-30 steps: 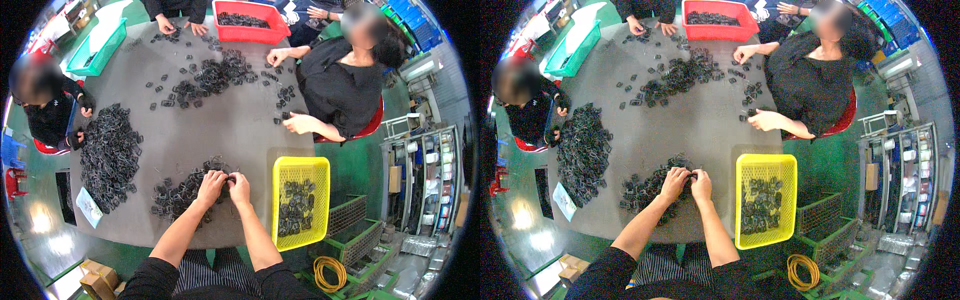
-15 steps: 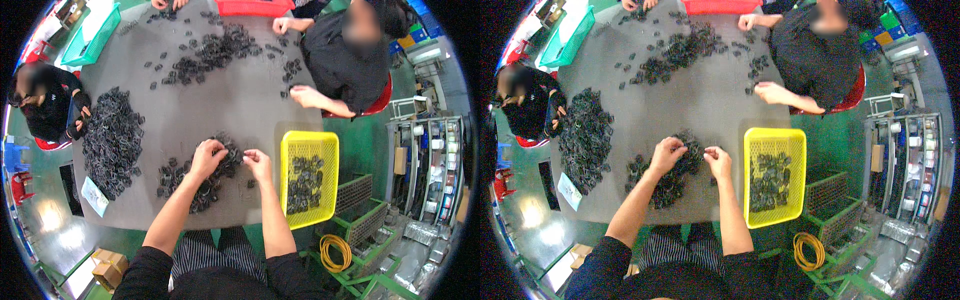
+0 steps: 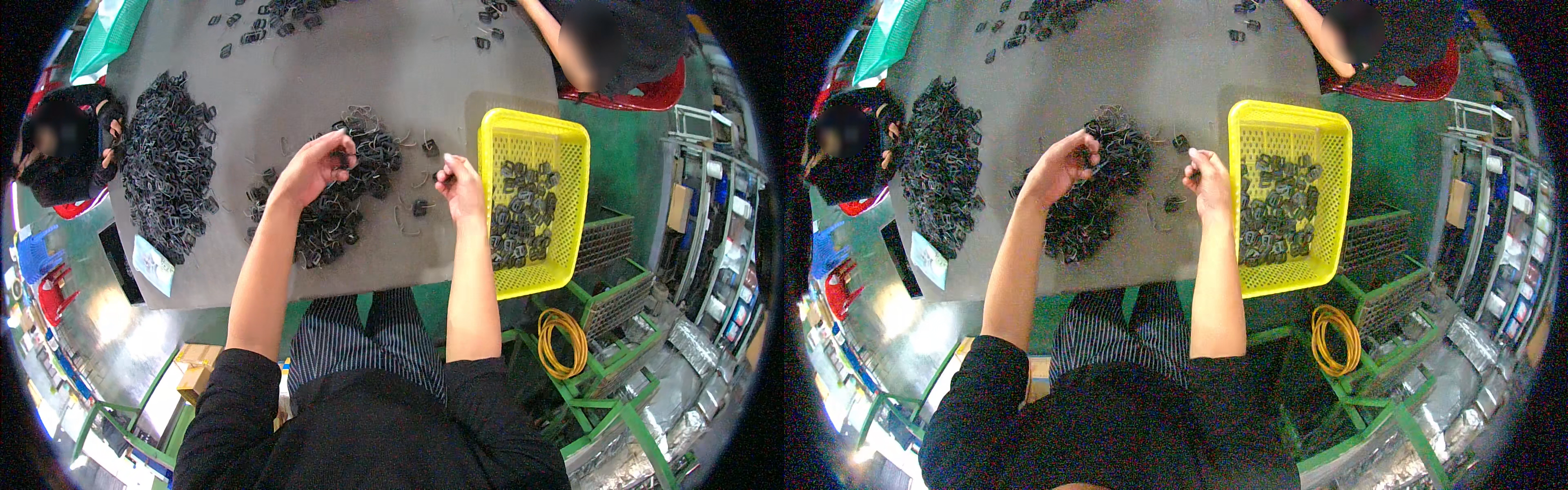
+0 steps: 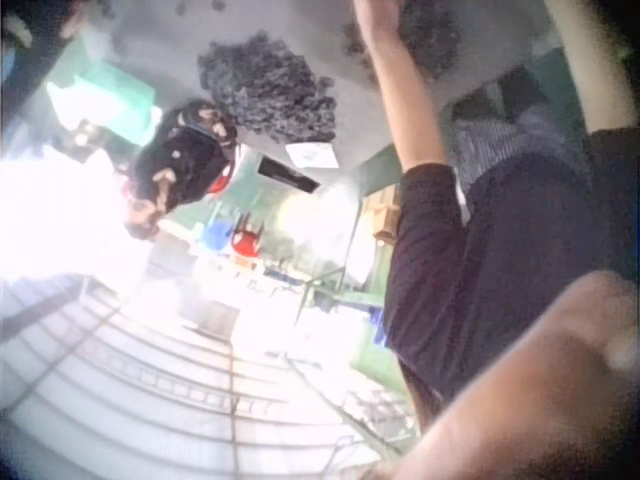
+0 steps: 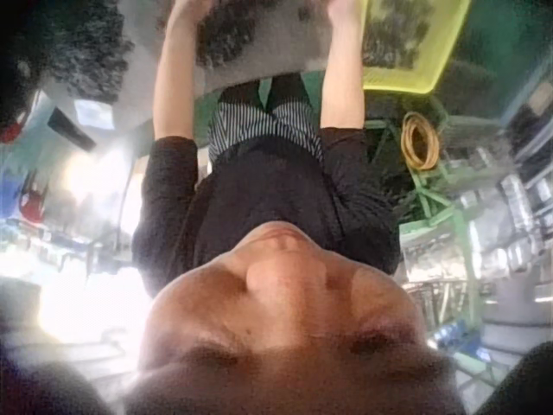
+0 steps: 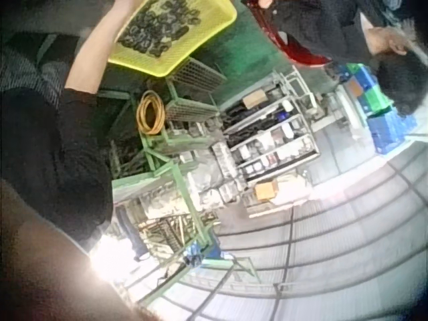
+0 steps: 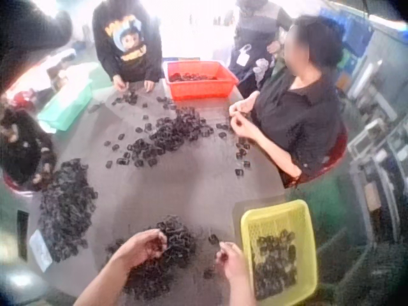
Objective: The person picks up black plastic buckles from a large pile on a table and places them into a yellow plastic basket.
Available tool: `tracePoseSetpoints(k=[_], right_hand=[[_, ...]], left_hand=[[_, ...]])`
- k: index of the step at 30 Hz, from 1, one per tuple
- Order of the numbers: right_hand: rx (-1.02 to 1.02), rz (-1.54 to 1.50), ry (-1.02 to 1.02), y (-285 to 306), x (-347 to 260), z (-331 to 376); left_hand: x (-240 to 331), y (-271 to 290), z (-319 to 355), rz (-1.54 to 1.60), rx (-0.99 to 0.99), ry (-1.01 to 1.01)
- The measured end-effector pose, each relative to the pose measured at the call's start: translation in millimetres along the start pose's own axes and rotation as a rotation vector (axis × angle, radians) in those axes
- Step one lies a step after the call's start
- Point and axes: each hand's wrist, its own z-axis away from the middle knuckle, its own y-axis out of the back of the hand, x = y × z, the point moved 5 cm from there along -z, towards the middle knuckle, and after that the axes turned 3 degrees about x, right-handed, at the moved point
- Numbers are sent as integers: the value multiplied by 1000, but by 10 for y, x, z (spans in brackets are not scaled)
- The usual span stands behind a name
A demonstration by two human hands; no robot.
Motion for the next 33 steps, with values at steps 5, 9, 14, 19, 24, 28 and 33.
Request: tracePoseSetpoints(k=[5,9,14,19,24,28,33], right_hand=[[440,1316,507,-429,-219,-75],[248,1275,484,-514,-236,-152],[494,1246,608,-142,-183,159],[584,1357,401,-303,1,497],[368,1235,673,-509,-32,21],[475,1219,650,-442,-179,97],[502,1266,554,-307,-46,27]], left_hand=[[-120,-380,-354,-1547,456,-541],[-161,-176,-640,-1677,449,-318],[153,-14,-458,-1508,508,-290],[-181,-337,-427,-1775,345,-494],[25,60,-683,-1825,516,-413],[415,150,-516,-1620,489,-446],[467,141,-356,-1124,241,-222]])
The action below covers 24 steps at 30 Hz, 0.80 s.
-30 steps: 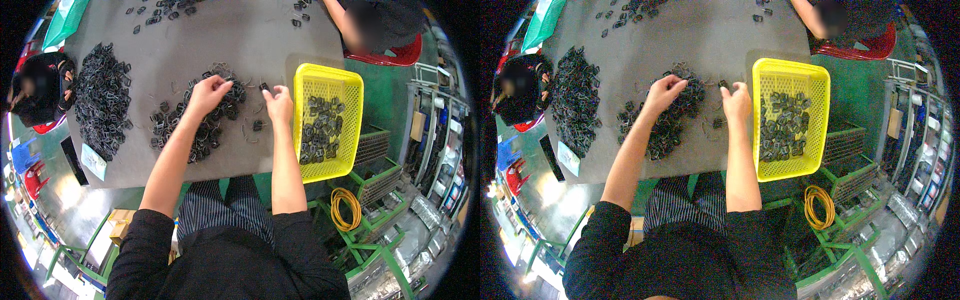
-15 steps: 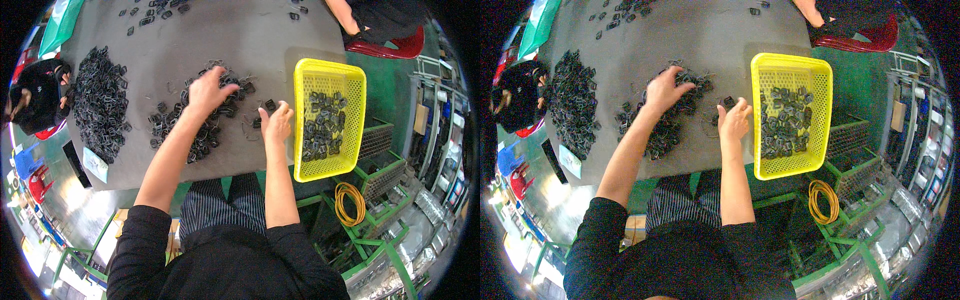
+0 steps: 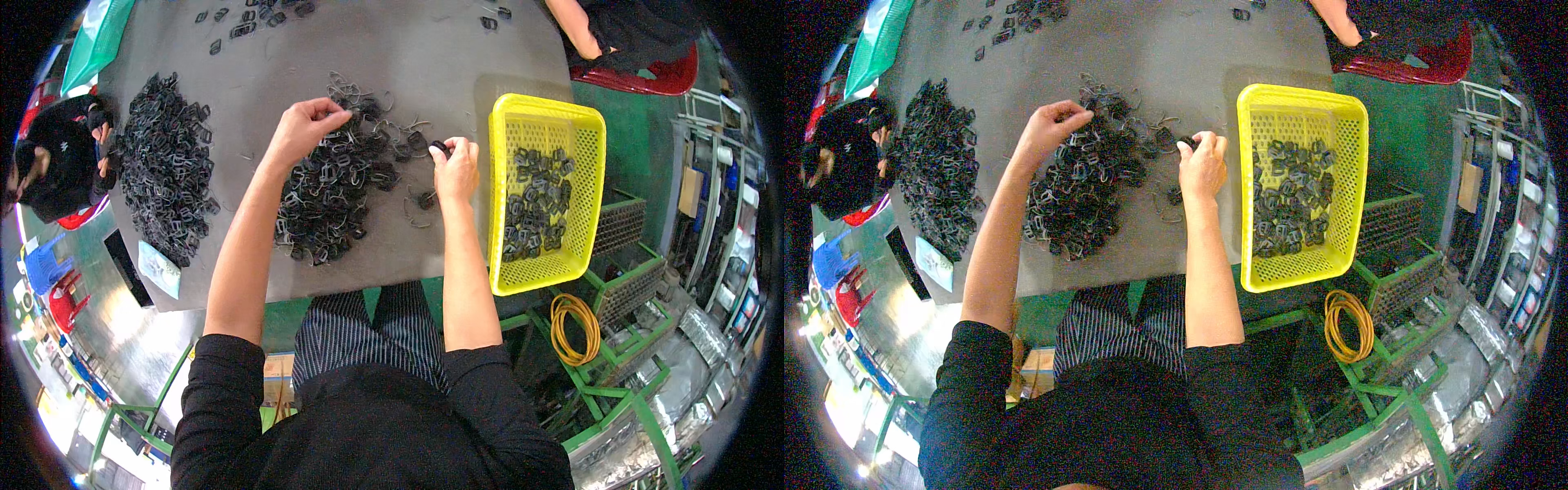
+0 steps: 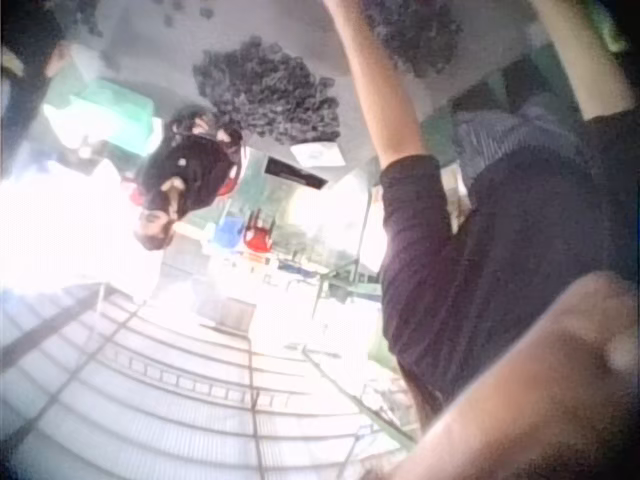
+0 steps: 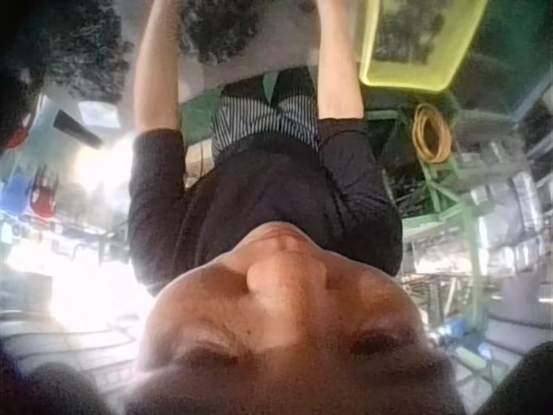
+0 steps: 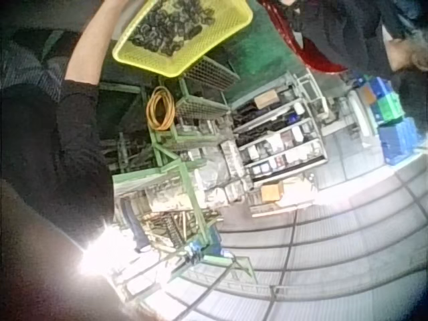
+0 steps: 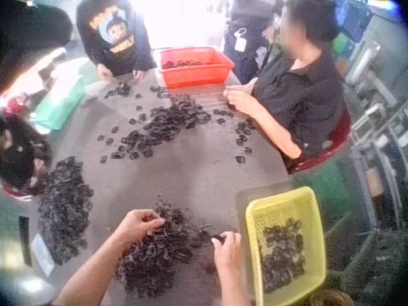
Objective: The person picks up black plastic buckles from a large pile on a table and places them into a yellow plastic basket.
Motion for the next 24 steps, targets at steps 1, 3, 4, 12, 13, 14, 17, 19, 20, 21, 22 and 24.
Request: tracePoseSetpoints(k=[1,3,4,12,13,14,17,19,20,21,22,24], right_hand=[[-3,-11,8,10,-53,-29],[-14,-25,73,-65,8,-31],[-13,-29,102,-57,47,-60],[-518,-1358,-358,68,-153,48],[-496,-1235,-312,33,-194,-20],[-466,-988,-150,-15,-200,-130],[-273,-285,235,-88,-376,-266],[-250,-101,284,-107,-494,-232],[-234,-5,307,-81,-517,-233],[-229,14,290,-33,-519,-230],[-269,-150,223,-47,-434,-246],[-336,-473,80,-30,-210,-271]], left_hand=[[-59,6,14,-104,8,-10],[-173,15,29,-79,-32,-7],[-139,47,35,160,-80,37],[-54,135,105,1001,-122,113],[-150,41,-22,860,-148,103],[-129,-57,-122,718,-180,92],[-70,-348,-307,-138,118,-212],[-63,-438,-307,-401,180,-306],[-67,-478,-317,-466,193,-332],[-72,-510,-329,-532,207,-358],[-80,-474,-344,-368,171,-263],[-12,-317,-307,-38,85,-73]])
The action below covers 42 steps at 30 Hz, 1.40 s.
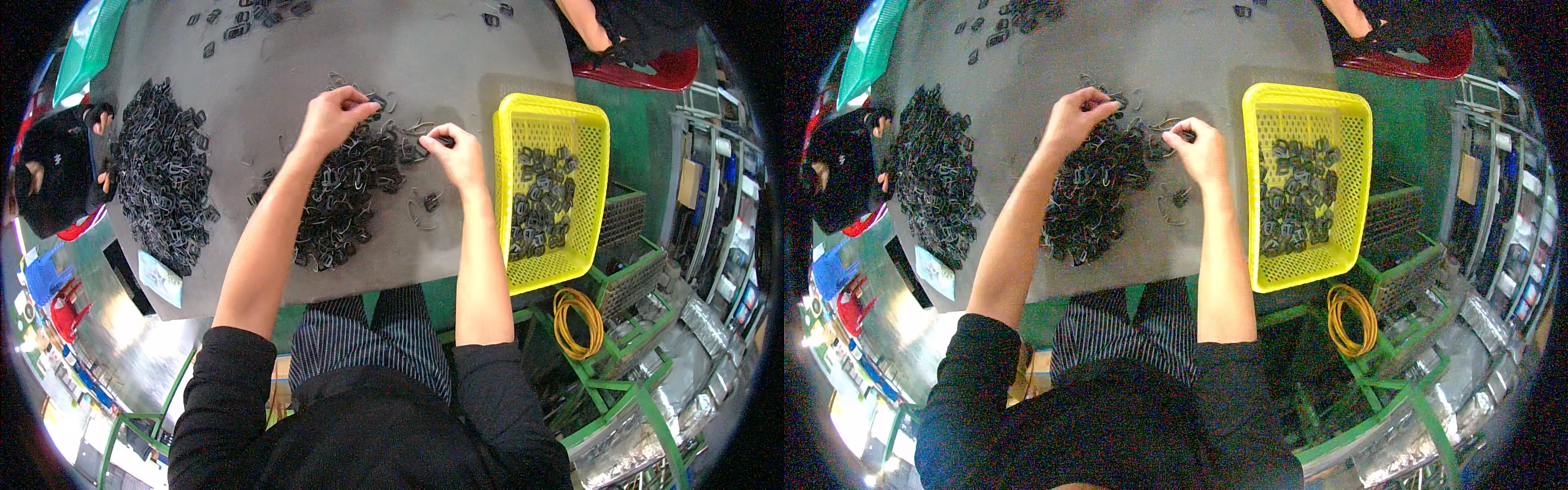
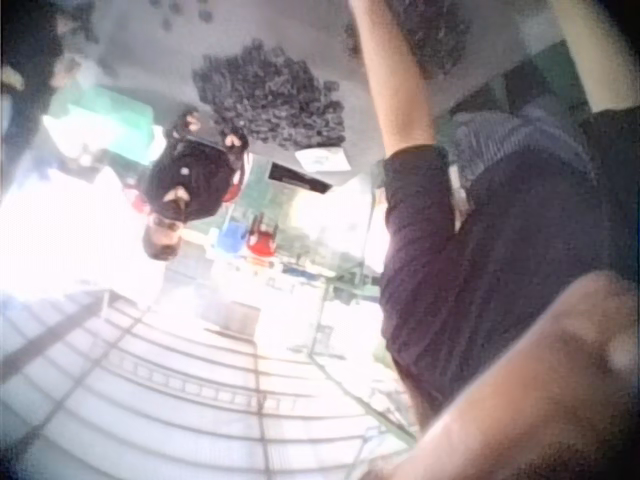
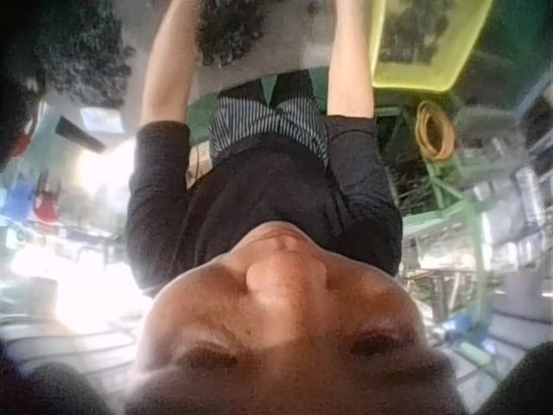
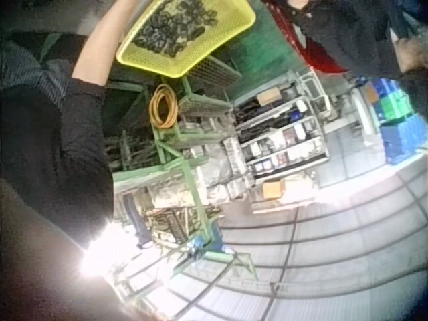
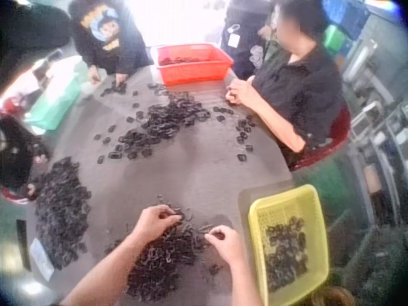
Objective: The person picks up black plastic buckles from a large pile on a table and places them into a yellow plastic basket.
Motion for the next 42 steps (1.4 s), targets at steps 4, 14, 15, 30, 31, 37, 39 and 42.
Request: tracePoseSetpoints(k=[4,14,15,30,31,37,39,42], right_hand=[[110,5,-138,93,104,115],[-259,-565,-256,-380,-304,-153],[-156,-188,-102,-438,-387,-256],[-390,-697,-290,-517,-540,2],[-383,-468,-238,-587,-466,-101],[-236,586,197,-880,-787,-226],[-244,468,128,-764,-805,-224],[-315,-105,9,-628,-668,-249]], left_hand=[[-46,240,60,-208,19,-111],[-64,731,281,996,-48,256],[-264,680,176,785,-30,269],[-452,765,141,-183,40,101],[-361,753,157,-100,-35,149],[-450,909,290,494,-232,288],[-496,968,356,819,-303,251],[-679,1034,381,478,-183,307]])
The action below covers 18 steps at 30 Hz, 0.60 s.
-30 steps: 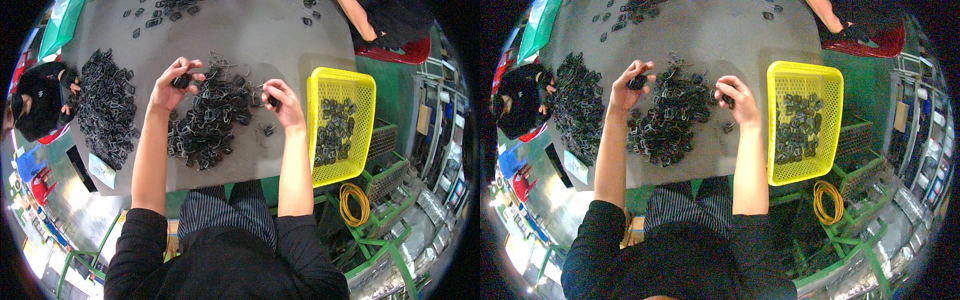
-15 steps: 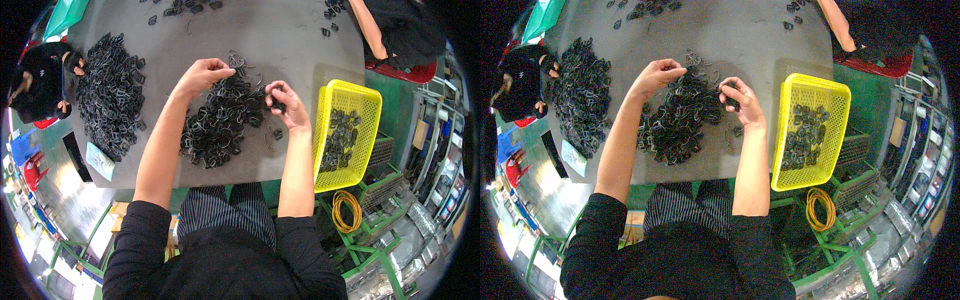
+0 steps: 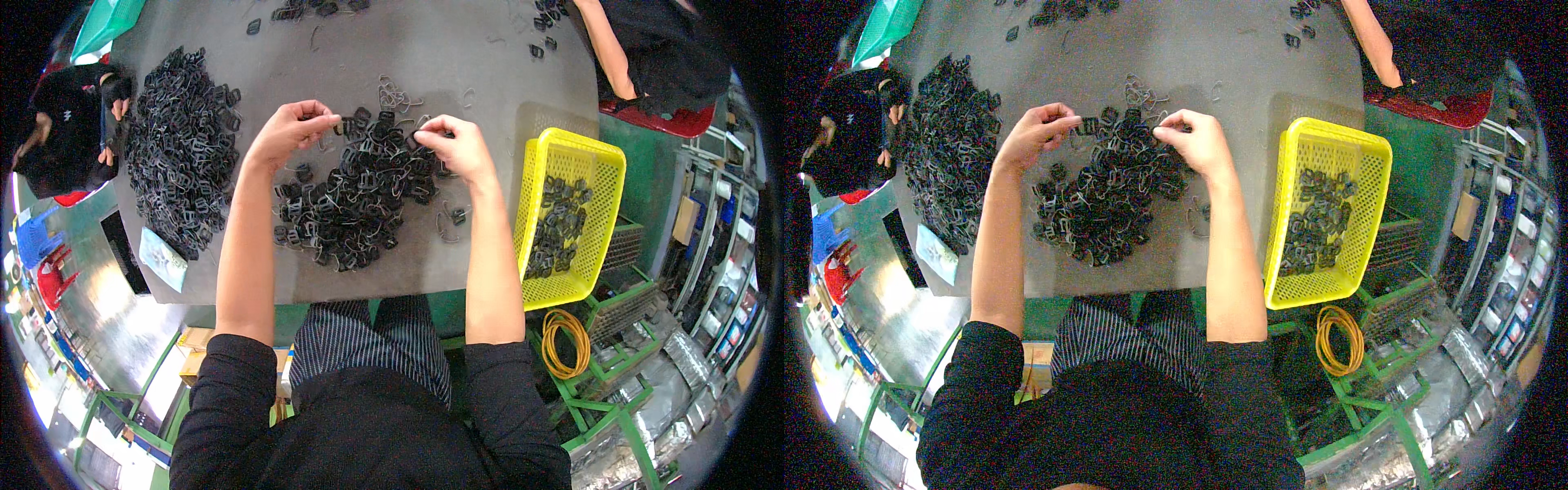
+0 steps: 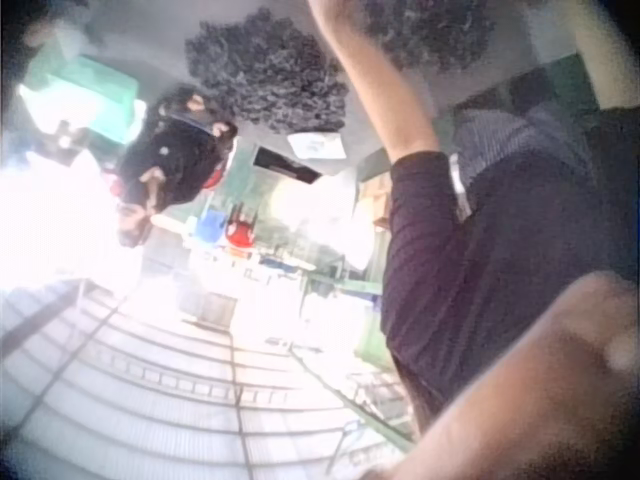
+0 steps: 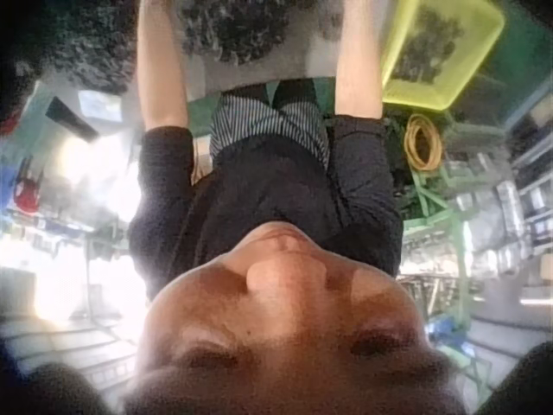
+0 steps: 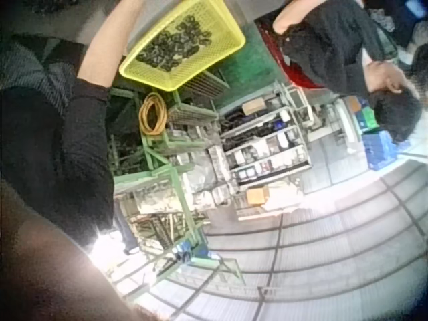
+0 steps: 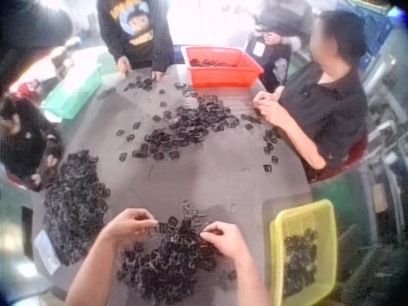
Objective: The person picks up black plastic buckles from a large pile on a table and places them into a yellow plastic basket.
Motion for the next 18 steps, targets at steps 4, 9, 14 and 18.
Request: tracePoseSetpoints(k=[4,9,14,18], right_hand=[[74,-201,-328,211,249,139],[234,-25,-242,294,314,163],[24,-533,-403,239,294,416],[-144,-1055,-211,149,29,520]], left_hand=[[-58,-18,-12,-419,189,-45],[-144,-31,-67,-371,204,-51],[-101,-39,93,-168,138,48],[-83,-36,169,399,-184,-71]])
